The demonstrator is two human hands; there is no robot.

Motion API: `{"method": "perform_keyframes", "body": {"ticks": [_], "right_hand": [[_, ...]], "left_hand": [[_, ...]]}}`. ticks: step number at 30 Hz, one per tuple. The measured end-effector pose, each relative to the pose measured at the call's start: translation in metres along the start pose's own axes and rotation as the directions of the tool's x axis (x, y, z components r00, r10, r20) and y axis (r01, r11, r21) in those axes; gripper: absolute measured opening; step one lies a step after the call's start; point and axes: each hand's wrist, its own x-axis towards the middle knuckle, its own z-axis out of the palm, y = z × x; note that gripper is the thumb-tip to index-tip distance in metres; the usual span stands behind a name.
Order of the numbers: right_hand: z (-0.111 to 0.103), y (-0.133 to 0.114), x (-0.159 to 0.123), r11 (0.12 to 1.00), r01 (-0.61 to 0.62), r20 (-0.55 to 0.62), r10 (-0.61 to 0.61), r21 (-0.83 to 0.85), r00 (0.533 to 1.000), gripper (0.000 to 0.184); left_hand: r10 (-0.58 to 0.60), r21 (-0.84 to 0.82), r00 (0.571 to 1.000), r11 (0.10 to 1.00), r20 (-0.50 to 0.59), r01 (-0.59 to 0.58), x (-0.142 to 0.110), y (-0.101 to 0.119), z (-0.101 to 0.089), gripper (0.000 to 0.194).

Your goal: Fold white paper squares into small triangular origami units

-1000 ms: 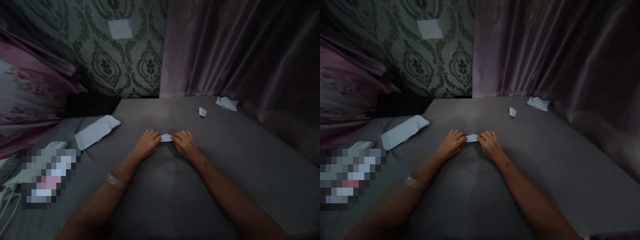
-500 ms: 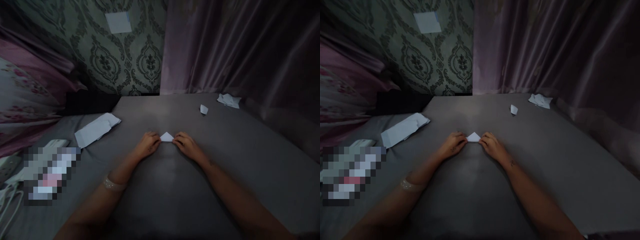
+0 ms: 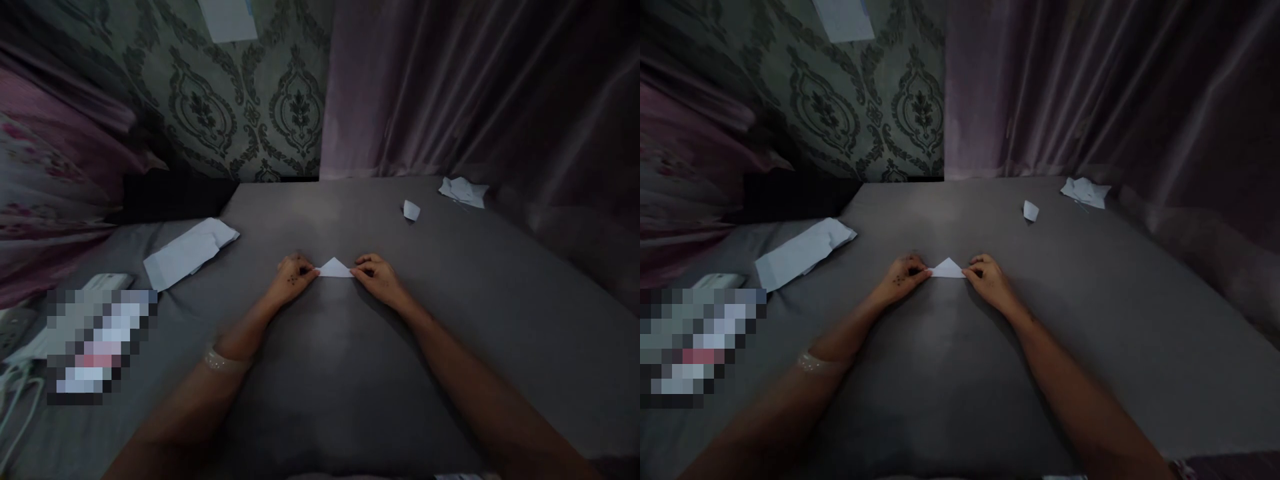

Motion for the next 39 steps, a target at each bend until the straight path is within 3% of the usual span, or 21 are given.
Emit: {"method": "perform_keyframes", "body": {"ticks": [18,25,39], "right_hand": [[0.0004,-0.0093,0.0031,0.996,-0.079,-0.015,0.078,-0.046,0.997,0.019],[0.0000,-0.0067,0.0035,0.998,-0.056,-0.009,0.056,-0.029,0.998,0.019],[-0.0011,-0.0041,0.0065,0.998,-0.059,0.042,0.060,-0.011,0.997,0.020]], "left_hand": [[-0.018,-0.052,1.000,0.998,0.007,0.019,0.0065,-0.0031,-0.0004,0.026],[-0.040,-0.009,0.999,0.999,-0.010,0.040,0.0063,-0.0054,0.0019,0.020],[0.057,0.055,0.998,0.997,-0.014,-0.056,0.0053,-0.0073,0.0036,0.018]]}}
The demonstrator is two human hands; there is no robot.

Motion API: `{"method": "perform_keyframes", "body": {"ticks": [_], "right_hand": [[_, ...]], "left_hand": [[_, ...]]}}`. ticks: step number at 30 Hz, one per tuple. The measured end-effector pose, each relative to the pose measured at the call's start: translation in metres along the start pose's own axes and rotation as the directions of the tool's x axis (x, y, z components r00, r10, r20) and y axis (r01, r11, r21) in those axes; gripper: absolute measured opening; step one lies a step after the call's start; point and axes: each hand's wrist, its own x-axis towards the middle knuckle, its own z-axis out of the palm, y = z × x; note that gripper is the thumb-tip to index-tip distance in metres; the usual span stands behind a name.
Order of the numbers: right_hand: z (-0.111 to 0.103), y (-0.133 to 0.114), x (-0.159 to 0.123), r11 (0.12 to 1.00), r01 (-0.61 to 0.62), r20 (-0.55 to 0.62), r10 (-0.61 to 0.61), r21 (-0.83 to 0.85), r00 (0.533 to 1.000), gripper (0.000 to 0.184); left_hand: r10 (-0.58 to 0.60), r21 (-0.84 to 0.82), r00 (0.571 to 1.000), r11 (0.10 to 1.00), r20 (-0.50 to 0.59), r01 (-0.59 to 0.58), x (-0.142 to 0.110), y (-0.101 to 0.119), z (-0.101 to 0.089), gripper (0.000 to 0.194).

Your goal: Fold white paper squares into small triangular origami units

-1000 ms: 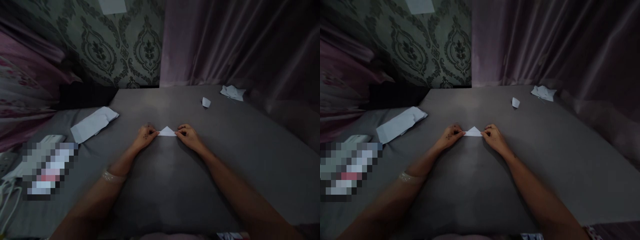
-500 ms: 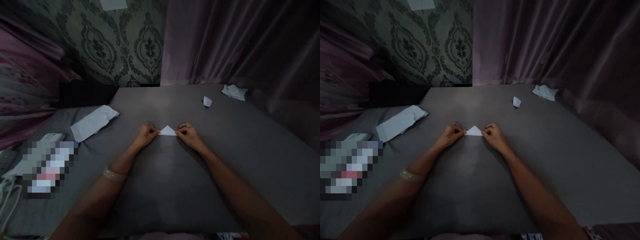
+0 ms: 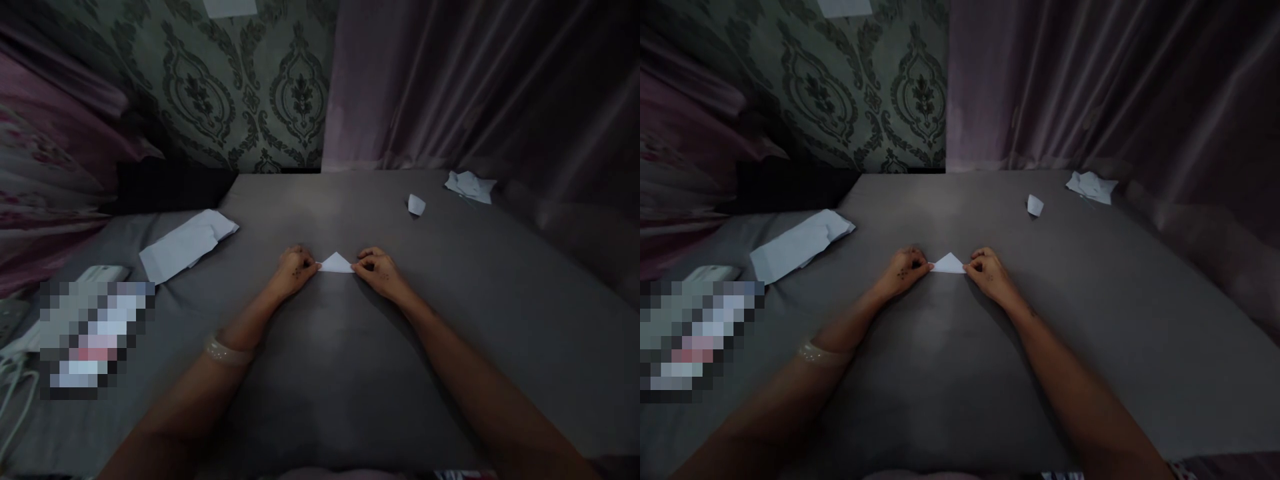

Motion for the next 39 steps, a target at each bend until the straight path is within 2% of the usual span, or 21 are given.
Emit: {"method": "perform_keyframes", "body": {"ticks": [7,11,14,17,21,25,27,29,34,39], "right_hand": [[-0.002,-0.001,0.002,1.000,-0.027,0.010,0.027,-0.015,1.000,0.018],[-0.004,-0.001,0.004,0.999,-0.046,0.016,0.046,-0.007,0.999,0.017],[-0.006,0.004,0.004,0.999,-0.035,0.023,0.035,-0.002,0.999,0.017],[-0.008,0.008,0.004,1.000,-0.007,0.021,0.007,0.000,1.000,0.016],[-0.011,0.005,0.003,0.999,0.023,0.012,-0.022,-0.029,1.000,0.004],[-0.001,-0.015,0.000,0.992,0.108,-0.013,-0.110,-0.067,0.994,0.019],[0.010,-0.027,-0.006,0.966,0.238,0.009,-0.238,-0.101,0.971,0.024],[0.021,-0.036,-0.013,0.942,0.303,0.065,-0.296,-0.146,0.953,0.032],[0.030,-0.045,-0.031,0.907,0.311,0.055,-0.308,-0.283,0.950,0.036],[0.032,-0.058,-0.040,0.835,0.327,0.103,-0.315,-0.443,0.943,0.038]], "left_hand": [[-0.016,0.052,0.999,0.999,0.038,0.014,-0.001,0.003,-0.002,0.017],[-0.001,0.132,1.000,0.991,0.000,0.001,-0.006,0.009,-0.001,0.015],[0.082,0.196,0.997,0.977,0.008,-0.082,-0.009,0.014,0.001,0.020],[0.199,0.239,0.975,0.947,0.094,-0.216,-0.009,0.017,0.001,0.032],[0.289,0.244,0.944,0.915,0.160,-0.322,-0.009,0.015,0.001,0.038],[0.317,0.245,0.936,0.905,0.155,-0.348,-0.009,0.013,0.003,0.039],[0.308,0.250,0.938,0.907,0.159,-0.340,-0.009,0.014,0.003,0.038],[0.277,0.248,0.947,0.918,0.160,-0.311,-0.009,0.015,0.002,0.038],[0.100,0.156,0.992,0.981,0.082,-0.112,-0.010,0.007,-0.003,0.030],[-0.029,0.089,0.999,0.996,0.034,0.026,-0.007,-0.004,-0.003,0.024]]}}
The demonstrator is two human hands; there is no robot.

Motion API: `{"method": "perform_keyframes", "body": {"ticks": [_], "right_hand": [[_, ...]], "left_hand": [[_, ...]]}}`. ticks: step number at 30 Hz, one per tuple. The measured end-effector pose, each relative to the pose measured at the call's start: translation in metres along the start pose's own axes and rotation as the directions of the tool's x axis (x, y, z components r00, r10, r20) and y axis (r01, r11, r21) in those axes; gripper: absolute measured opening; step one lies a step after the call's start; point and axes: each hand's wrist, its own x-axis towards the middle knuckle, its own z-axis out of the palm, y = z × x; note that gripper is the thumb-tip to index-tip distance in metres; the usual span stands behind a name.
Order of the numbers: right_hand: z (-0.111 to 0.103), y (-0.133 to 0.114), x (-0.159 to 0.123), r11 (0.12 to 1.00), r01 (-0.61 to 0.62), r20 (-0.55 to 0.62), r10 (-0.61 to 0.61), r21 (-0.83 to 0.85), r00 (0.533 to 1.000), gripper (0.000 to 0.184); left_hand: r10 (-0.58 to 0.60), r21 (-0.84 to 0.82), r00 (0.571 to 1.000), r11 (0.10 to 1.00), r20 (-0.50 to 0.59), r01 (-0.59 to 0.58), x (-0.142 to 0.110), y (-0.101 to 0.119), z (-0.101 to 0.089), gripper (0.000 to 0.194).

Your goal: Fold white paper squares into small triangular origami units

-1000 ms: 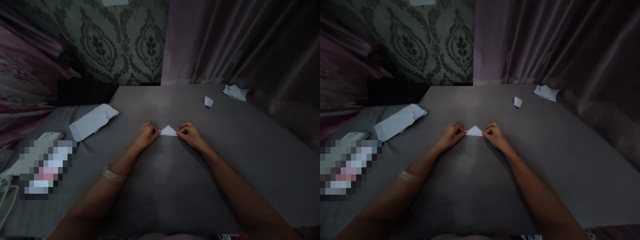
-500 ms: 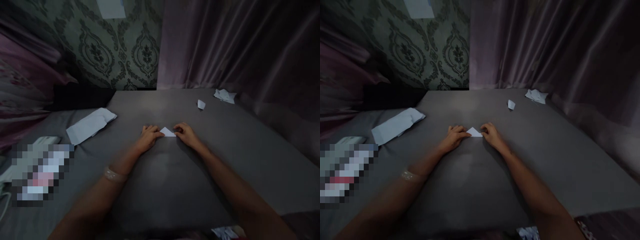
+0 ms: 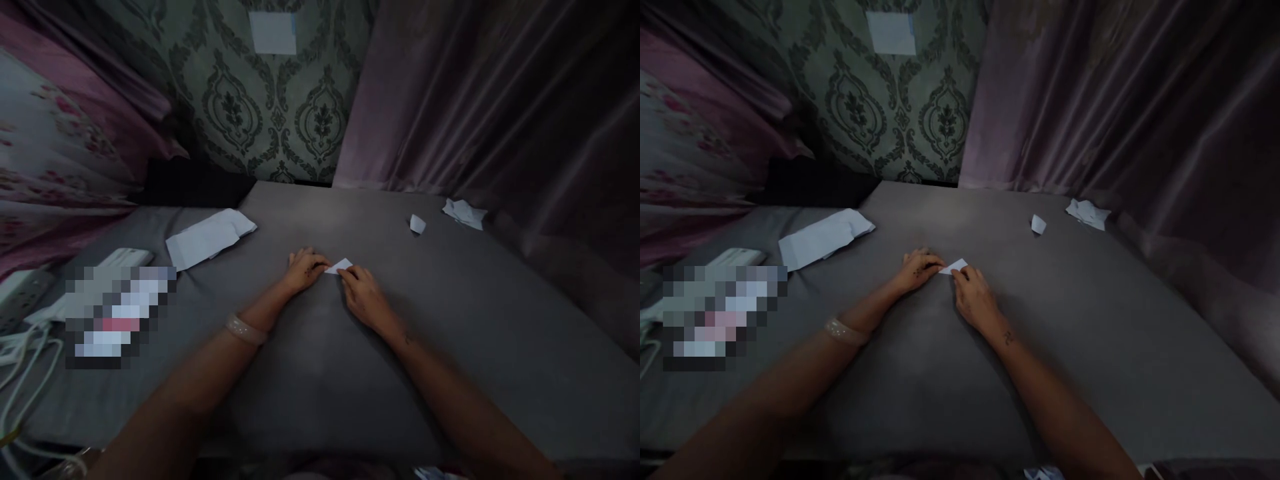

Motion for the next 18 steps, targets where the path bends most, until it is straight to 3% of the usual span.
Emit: {"method": "perform_keyframes", "body": {"ticks": [6,9,12,18], "right_hand": [[-0.002,-0.021,0.002,0.984,-0.001,0.055,0.011,-0.177,0.998,0.043],[-0.002,-0.023,0.004,0.974,0.007,0.079,0.011,-0.228,0.997,0.043],[-0.002,-0.020,0.005,0.970,0.016,0.097,0.008,-0.241,0.995,0.038],[-0.004,-0.016,0.006,0.976,0.031,0.116,-0.007,-0.215,0.993,0.038]], "left_hand": [[0.012,0.047,0.999,0.999,-0.053,-0.009,-0.003,0.005,0.001,0.023],[0.164,0.146,0.982,0.978,-0.090,-0.150,-0.012,0.018,-0.002,0.028],[0.289,0.179,0.957,0.940,0.031,-0.290,-0.023,0.031,-0.003,0.034],[0.139,0.260,0.985,0.952,0.104,-0.162,-0.034,0.046,-0.004,0.037]]}}
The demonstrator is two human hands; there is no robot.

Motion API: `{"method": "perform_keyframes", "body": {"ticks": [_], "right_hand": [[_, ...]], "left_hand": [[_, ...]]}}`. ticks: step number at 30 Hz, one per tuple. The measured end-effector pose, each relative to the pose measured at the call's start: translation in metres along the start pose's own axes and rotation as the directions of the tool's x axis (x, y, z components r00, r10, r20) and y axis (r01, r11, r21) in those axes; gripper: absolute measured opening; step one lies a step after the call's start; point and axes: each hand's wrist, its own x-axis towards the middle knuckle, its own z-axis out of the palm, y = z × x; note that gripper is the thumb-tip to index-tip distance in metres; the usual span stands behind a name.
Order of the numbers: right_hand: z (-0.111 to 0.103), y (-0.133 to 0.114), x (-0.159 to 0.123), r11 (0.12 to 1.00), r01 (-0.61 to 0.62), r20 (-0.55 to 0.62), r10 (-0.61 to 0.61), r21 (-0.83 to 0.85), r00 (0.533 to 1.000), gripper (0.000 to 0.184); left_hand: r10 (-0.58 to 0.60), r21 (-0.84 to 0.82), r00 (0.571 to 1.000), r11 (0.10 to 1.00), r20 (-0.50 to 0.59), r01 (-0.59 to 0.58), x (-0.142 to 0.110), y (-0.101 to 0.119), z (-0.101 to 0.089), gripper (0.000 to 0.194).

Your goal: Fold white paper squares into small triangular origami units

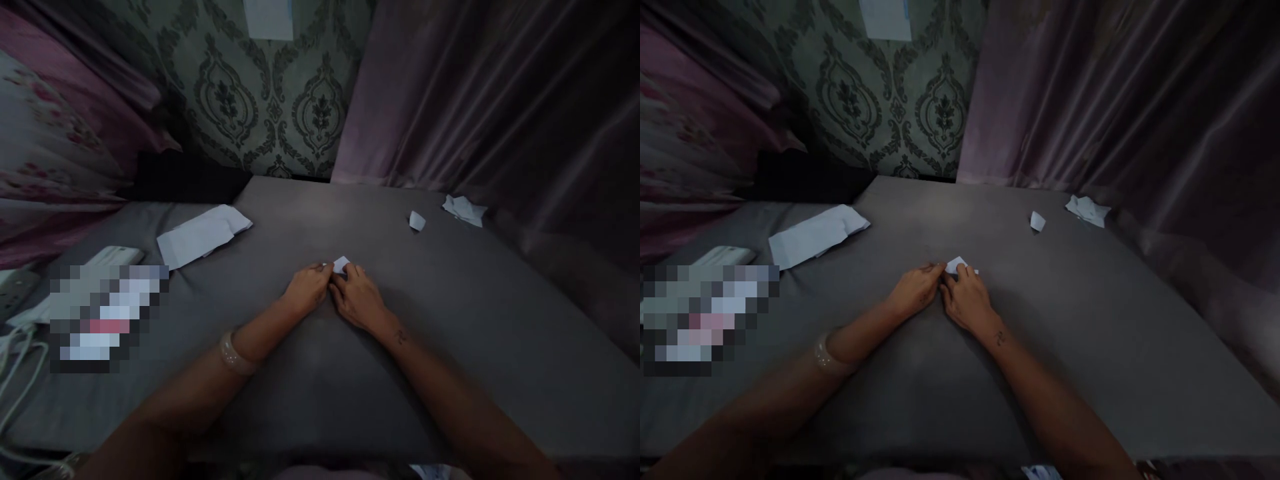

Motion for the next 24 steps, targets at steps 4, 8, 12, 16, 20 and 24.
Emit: {"method": "perform_keyframes", "body": {"ticks": [4,8,12,16,20,24], "right_hand": [[-0.004,0.006,-0.002,0.998,0.016,-0.001,-0.016,0.063,1.000,0.040],[-0.008,0.019,-0.012,0.995,-0.017,-0.008,0.018,0.102,1.000,0.038],[-0.010,0.041,-0.020,0.987,-0.082,-0.023,0.086,0.136,0.996,0.033],[-0.001,0.066,-0.012,0.847,-0.216,-0.035,0.266,0.486,0.963,0.021],[0.013,0.087,0.003,0.636,-0.298,-0.030,0.452,0.712,0.892,0.021],[0.022,0.100,0.006,0.510,-0.315,-0.024,0.552,0.801,0.833,0.032]], "left_hand": [[-0.034,0.003,0.998,0.999,0.053,0.034,-0.001,0.003,-0.004,0.035],[0.008,-0.001,0.999,1.000,0.040,-0.008,-0.002,0.002,-0.001,0.033],[0.064,0.027,0.998,0.998,-0.024,-0.064,0.002,0.000,0.003,0.028],[0.105,0.131,0.993,0.987,-0.051,-0.098,0.015,0.000,0.003,0.032],[0.198,0.201,0.978,0.963,-0.068,-0.181,0.028,-0.003,0.005,0.032],[0.331,0.353,0.940,0.891,-0.078,-0.285,0.037,-0.007,0.015,0.027]]}}
